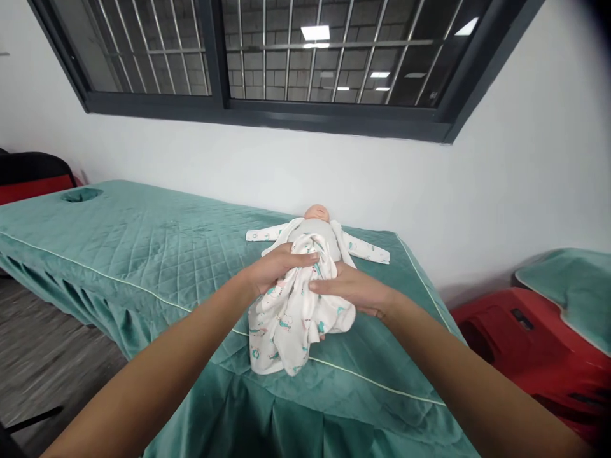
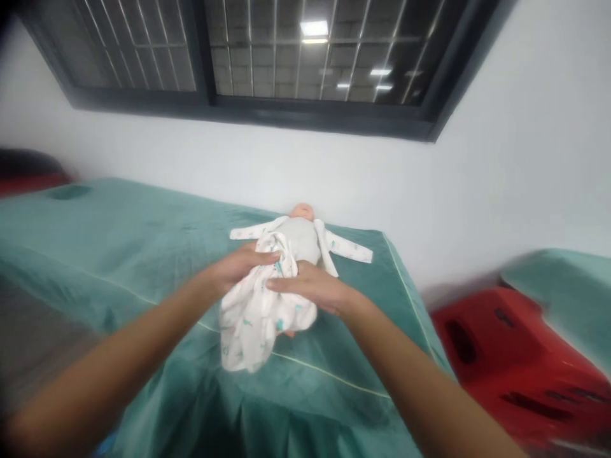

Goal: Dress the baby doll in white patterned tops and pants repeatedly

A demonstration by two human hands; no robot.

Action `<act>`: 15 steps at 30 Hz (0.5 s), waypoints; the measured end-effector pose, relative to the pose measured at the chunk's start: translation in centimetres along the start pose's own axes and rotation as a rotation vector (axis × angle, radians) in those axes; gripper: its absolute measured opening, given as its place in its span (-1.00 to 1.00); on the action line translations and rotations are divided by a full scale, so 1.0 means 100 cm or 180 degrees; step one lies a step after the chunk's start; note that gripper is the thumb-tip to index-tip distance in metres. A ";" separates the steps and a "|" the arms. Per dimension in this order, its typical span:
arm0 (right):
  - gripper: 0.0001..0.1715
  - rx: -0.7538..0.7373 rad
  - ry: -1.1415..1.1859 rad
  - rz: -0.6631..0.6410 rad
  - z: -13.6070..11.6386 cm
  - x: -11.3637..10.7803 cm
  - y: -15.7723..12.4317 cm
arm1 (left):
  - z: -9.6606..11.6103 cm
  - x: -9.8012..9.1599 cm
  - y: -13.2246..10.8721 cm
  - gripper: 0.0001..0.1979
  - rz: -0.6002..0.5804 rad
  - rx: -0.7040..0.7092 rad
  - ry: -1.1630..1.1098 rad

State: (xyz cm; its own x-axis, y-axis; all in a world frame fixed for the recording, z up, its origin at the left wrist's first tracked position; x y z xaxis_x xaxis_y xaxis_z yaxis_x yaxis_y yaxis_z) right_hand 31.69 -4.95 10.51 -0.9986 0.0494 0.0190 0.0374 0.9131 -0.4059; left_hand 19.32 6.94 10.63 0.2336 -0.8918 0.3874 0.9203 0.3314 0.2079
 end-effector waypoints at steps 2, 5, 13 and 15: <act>-0.48 -0.0166 0.0272 0.0330 0.000 0.000 0.004 | -0.004 -0.003 -0.002 -0.56 0.0015 0.0028 0.0008; -0.50 -0.0443 0.0939 0.0753 -0.002 0.001 0.008 | -0.009 -0.006 -0.009 -0.52 -0.0365 -0.0319 0.0226; -0.42 -0.0086 0.0820 0.0176 0.013 0.003 0.001 | -0.017 -0.015 -0.014 -0.47 -0.0130 -0.0257 0.0032; -0.41 0.0179 0.0395 -0.0307 0.017 0.005 -0.002 | -0.023 -0.013 -0.015 -0.49 0.0028 -0.0172 -0.0180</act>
State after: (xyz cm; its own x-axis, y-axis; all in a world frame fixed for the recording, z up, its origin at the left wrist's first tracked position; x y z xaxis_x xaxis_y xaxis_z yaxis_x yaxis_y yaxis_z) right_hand 31.12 -5.86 9.03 -0.9851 0.0152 0.1715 -0.0641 0.8922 -0.4471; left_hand 18.37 6.92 7.79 0.2249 -0.8696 0.4395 0.9343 0.3205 0.1561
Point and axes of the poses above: each hand's wrist, its own y-axis towards the middle knuckle, its own x-axis out of the palm, z = x × y, the point moved 2 cm from there along y, towards the middle knuckle, and after that the axes turned 14 degrees about x, right-handed, at the moved point
